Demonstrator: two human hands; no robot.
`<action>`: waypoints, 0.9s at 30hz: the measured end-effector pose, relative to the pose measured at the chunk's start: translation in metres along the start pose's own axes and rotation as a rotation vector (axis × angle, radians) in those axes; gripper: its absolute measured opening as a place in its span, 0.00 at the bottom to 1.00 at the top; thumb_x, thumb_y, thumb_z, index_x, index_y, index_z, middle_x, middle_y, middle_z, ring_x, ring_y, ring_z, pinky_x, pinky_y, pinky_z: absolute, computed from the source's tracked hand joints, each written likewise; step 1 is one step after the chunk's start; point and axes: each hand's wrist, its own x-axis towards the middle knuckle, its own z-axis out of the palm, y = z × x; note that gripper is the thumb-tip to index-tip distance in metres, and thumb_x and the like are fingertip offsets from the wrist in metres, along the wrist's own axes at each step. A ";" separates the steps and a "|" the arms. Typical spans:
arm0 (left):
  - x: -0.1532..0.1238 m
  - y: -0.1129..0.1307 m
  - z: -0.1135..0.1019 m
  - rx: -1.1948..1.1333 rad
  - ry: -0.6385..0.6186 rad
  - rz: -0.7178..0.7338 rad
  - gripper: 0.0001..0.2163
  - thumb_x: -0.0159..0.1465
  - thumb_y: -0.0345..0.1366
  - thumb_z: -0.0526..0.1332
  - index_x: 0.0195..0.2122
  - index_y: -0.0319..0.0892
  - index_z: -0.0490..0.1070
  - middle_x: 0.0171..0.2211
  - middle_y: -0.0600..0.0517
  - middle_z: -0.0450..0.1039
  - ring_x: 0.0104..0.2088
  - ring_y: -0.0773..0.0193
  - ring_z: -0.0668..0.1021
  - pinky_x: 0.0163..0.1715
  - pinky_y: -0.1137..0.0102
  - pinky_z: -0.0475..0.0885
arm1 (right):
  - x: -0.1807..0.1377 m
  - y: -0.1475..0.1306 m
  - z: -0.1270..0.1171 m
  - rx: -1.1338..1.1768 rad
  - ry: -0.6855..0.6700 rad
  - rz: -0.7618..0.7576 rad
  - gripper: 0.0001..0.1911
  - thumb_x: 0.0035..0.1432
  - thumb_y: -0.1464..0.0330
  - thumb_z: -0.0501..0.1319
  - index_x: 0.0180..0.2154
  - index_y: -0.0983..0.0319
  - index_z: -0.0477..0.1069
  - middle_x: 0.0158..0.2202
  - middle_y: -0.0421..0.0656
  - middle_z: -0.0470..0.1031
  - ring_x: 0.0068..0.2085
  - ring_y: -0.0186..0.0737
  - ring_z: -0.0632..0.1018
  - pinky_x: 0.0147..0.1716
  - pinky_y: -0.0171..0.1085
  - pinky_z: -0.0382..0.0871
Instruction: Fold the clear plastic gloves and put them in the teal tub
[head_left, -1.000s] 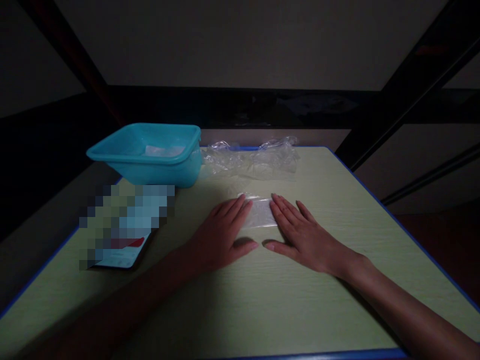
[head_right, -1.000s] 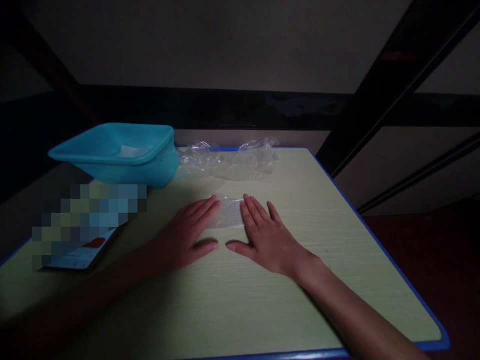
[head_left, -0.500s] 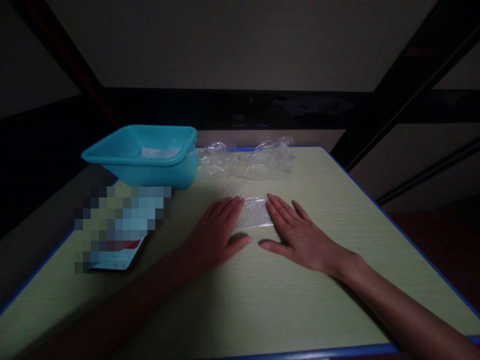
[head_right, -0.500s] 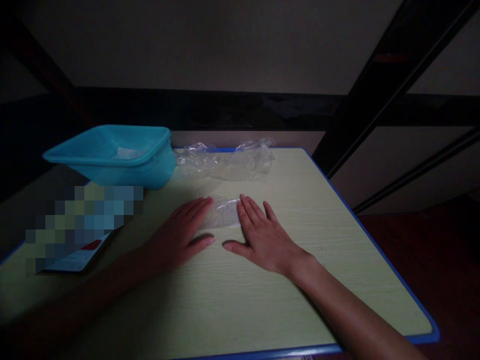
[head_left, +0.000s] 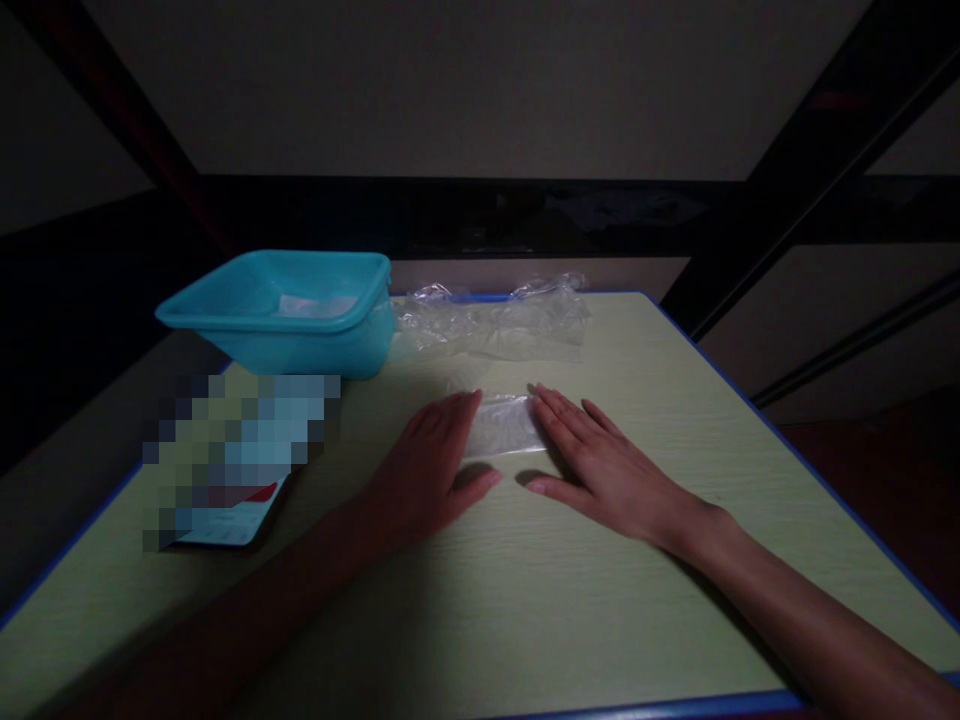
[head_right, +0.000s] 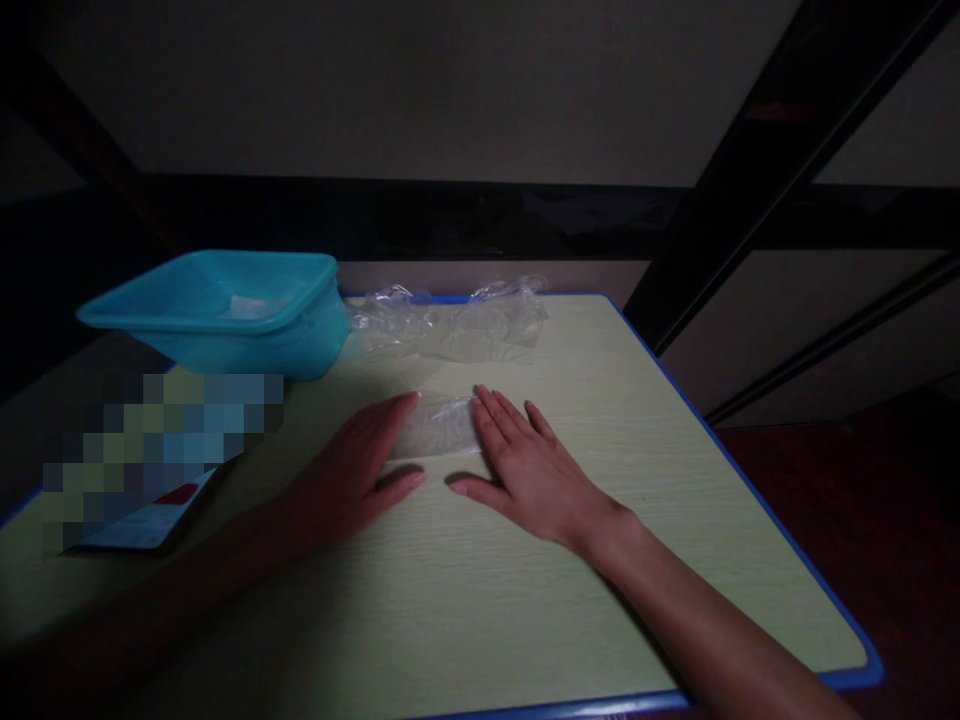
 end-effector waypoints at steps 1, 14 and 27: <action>0.000 0.000 0.000 0.000 -0.002 0.000 0.29 0.61 0.41 0.54 0.59 0.31 0.47 0.56 0.32 0.59 0.56 0.47 0.63 0.52 0.51 0.61 | 0.001 0.001 -0.001 0.000 0.005 -0.001 0.43 0.58 0.46 0.44 0.61 0.73 0.48 0.63 0.59 0.48 0.63 0.52 0.53 0.57 0.56 0.51; 0.000 -0.002 0.001 -0.026 0.017 0.002 0.30 0.60 0.40 0.55 0.59 0.31 0.46 0.56 0.31 0.59 0.56 0.45 0.63 0.52 0.50 0.62 | 0.000 0.004 -0.016 0.160 0.321 -0.118 0.16 0.62 0.65 0.51 0.31 0.65 0.73 0.45 0.51 0.71 0.45 0.46 0.71 0.46 0.48 0.65; 0.000 -0.001 -0.002 -0.018 0.048 -0.011 0.28 0.59 0.38 0.54 0.58 0.34 0.47 0.54 0.34 0.60 0.55 0.45 0.65 0.52 0.50 0.61 | 0.003 0.016 -0.012 0.037 0.363 0.054 0.20 0.63 0.67 0.48 0.29 0.65 0.75 0.41 0.51 0.73 0.42 0.47 0.72 0.48 0.49 0.61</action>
